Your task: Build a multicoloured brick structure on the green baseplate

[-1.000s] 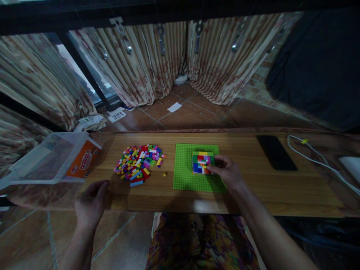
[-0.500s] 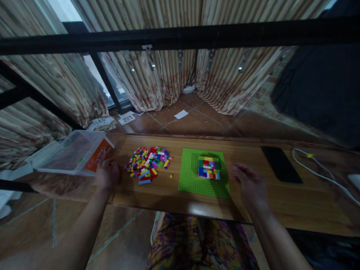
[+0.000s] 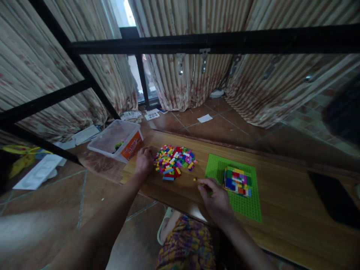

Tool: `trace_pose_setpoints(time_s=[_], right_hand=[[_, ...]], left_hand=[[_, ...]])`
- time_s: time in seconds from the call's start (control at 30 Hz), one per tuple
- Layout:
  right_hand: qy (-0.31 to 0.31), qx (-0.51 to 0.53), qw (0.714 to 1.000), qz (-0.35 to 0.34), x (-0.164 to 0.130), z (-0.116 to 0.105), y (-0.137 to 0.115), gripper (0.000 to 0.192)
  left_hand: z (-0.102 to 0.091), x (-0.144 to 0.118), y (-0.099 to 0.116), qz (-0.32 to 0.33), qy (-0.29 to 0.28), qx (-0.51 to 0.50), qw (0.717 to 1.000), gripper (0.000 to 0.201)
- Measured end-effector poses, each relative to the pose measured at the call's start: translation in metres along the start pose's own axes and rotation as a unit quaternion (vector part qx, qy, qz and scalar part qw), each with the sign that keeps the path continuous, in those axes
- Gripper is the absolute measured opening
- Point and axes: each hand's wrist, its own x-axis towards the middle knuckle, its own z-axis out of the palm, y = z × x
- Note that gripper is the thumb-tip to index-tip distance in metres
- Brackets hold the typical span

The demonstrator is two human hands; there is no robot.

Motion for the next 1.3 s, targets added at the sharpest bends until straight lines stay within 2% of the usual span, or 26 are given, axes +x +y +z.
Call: trace_pose_setpoints(time_s=[0.1, 0.2, 0.3, 0.4, 0.53, 0.7, 0.9, 1.17, 1.3], right_hand=[[0.005, -0.052, 0.998, -0.047, 0.026, 0.022, 0.005, 0.022], [0.017, -0.103, 0.990, -0.099, 0.066, 0.035, 0.009, 0.028], [-0.021, -0.139, 0.980, -0.138, 0.113, 0.048, 0.014, 0.040], [-0.086, -0.175, 0.970, -0.142, 0.151, 0.064, 0.020, 0.050], [-0.170, -0.209, 0.949, -0.165, 0.176, 0.081, 0.026, 0.054], [-0.226, -0.229, 0.923, -0.211, 0.177, 0.088, 0.024, 0.054], [-0.239, -0.236, 0.914, -0.226, 0.159, 0.081, 0.018, 0.049], [-0.215, -0.155, 0.937, -0.229, 0.126, 0.058, 0.018, 0.043], [-0.162, -0.151, 0.955, -0.196, 0.122, 0.043, 0.020, 0.044]], left_hand=[[0.001, -0.001, 0.001, 0.005, -0.003, 0.001, 1.000, 0.028], [0.002, -0.002, 0.003, 0.007, -0.008, -0.004, 1.000, 0.030], [0.001, -0.002, 0.004, 0.020, -0.020, -0.013, 1.000, 0.035], [-0.004, -0.004, 0.004, 0.079, -0.062, -0.024, 0.995, 0.041], [-0.009, -0.003, 0.008, 0.117, -0.118, -0.038, 0.985, 0.059], [0.002, 0.011, 0.029, 0.125, -0.143, -0.095, 0.977, 0.063], [0.010, 0.017, 0.054, 0.202, -0.159, -0.178, 0.950, 0.054], [0.000, -0.002, 0.068, 0.211, -0.198, -0.255, 0.923, 0.050], [-0.007, -0.004, 0.072, 0.186, -0.197, -0.279, 0.921, 0.050]])
